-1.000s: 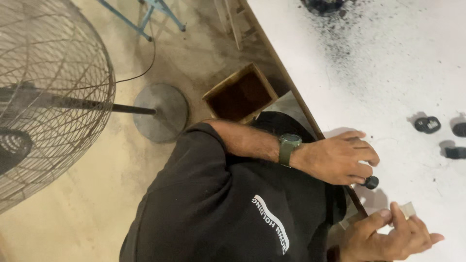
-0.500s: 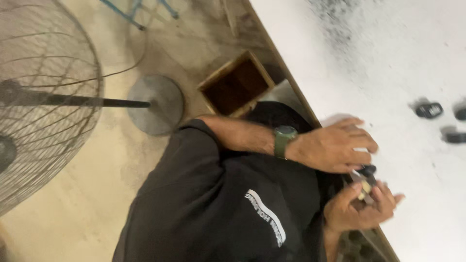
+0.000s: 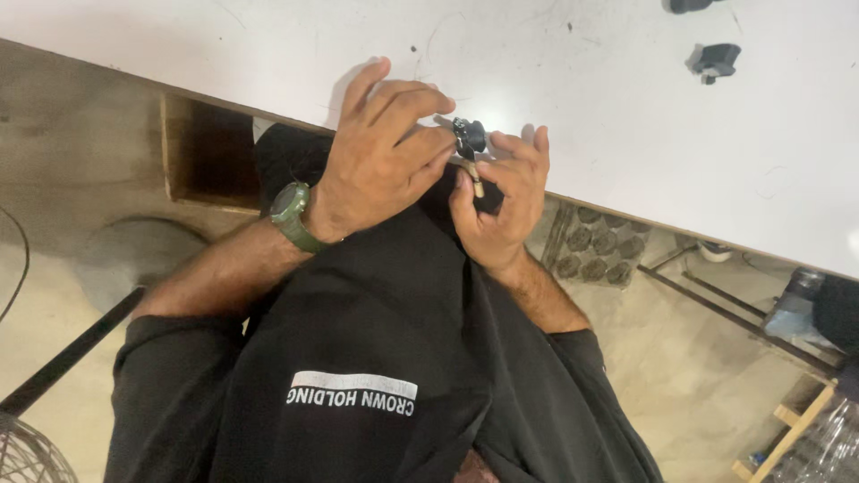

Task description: The person repeatedly trims small black mechanical parts on a white table using a handheld blade. They hold each part with one hand and scrape or shave its edges with the other, then place the finished piece aside. The process is repeated for multiple similar parts.

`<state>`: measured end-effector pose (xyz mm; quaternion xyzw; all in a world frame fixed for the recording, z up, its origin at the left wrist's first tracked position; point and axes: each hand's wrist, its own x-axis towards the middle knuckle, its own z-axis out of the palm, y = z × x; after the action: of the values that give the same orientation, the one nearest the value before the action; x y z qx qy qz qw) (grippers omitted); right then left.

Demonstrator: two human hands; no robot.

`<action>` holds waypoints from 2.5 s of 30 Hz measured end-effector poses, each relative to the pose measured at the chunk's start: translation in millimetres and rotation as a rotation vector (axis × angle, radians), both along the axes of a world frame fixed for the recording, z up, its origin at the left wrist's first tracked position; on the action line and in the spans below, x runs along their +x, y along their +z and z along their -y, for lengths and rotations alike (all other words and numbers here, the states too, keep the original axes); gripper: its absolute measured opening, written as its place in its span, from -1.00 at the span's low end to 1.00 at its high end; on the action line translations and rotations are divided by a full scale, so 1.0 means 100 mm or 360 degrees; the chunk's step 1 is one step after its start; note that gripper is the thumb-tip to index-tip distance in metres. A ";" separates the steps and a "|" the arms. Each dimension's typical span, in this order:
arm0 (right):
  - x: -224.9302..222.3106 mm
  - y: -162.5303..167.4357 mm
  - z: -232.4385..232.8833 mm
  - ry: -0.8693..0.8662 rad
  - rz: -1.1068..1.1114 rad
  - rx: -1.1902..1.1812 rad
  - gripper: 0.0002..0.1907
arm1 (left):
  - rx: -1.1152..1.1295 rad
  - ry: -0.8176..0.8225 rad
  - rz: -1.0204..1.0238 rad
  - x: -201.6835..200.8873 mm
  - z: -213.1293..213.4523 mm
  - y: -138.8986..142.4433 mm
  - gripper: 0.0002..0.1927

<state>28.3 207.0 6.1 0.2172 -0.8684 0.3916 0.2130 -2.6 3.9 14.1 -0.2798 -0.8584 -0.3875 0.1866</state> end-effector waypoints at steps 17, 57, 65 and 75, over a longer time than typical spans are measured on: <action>-0.08 0.03 -0.04 0.0021 0.0044 0.0008 -0.65 | -0.0164 -0.0025 -0.0290 -0.01 -0.06 -0.06 -0.88; -0.30 0.14 -0.22 0.0030 0.0068 0.0417 -0.61 | -0.0076 -0.0159 0.0239 -0.22 0.04 0.25 -0.84; -0.31 0.11 -0.24 0.0027 0.0099 0.0338 -0.63 | -0.0274 -0.0266 -0.0140 -0.26 0.07 0.23 -0.77; -0.32 0.14 -0.31 0.0197 0.0078 0.0511 -0.66 | -0.0077 -0.0164 0.0296 -0.21 0.00 0.28 -0.81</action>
<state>-3.3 238.5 20.2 0.2920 -0.9097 0.2653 0.1299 -23.6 3.4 42.0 -0.2907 -0.8656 -0.4001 0.0790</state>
